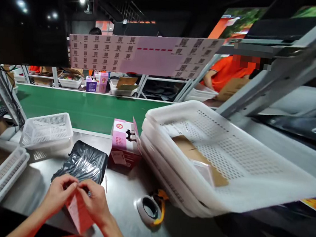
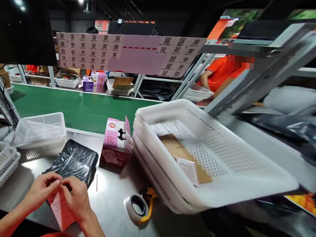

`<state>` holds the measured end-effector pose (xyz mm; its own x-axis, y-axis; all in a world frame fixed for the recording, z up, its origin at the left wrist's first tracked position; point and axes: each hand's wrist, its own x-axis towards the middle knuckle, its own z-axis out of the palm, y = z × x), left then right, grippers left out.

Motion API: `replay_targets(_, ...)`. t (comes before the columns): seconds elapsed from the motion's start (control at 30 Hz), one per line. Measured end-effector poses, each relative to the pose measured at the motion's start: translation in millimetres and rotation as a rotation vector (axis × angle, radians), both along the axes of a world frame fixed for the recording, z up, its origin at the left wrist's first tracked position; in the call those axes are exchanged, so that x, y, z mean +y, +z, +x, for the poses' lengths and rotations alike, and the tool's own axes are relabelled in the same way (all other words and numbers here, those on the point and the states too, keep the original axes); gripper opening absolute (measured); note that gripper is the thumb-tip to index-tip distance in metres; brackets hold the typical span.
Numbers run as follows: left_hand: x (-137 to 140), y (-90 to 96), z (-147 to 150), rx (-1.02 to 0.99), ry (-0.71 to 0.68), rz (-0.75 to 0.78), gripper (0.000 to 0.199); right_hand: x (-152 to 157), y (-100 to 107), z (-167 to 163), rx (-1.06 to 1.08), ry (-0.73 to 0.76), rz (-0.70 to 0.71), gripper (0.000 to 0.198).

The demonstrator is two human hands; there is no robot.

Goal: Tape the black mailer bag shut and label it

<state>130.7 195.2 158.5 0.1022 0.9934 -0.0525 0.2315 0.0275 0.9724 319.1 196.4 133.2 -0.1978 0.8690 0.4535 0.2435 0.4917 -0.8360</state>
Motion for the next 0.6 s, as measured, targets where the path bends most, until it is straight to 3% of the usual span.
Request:
replay_targets(0.13, -10.4, -1.4, 3.6, 0.09, -0.041, 0.068, 0.033, -10.2, 2.4, 6.3, -0.127, -0.005, 0.304, 0.018)
replay_targets(0.23, -19.9, -9.9, 6.4, 0.143, -0.091, 0.082, 0.031, -22.0, 1.6, 10.6, -0.234, -0.083, 0.421, 0.021)
replay_targets(0.6, -45.0, -33.5, 0.8, 0.082, -0.209, -0.08, 0.031, -61.4, 0.6, 16.9, -0.503, -0.029, 0.286, 0.027)
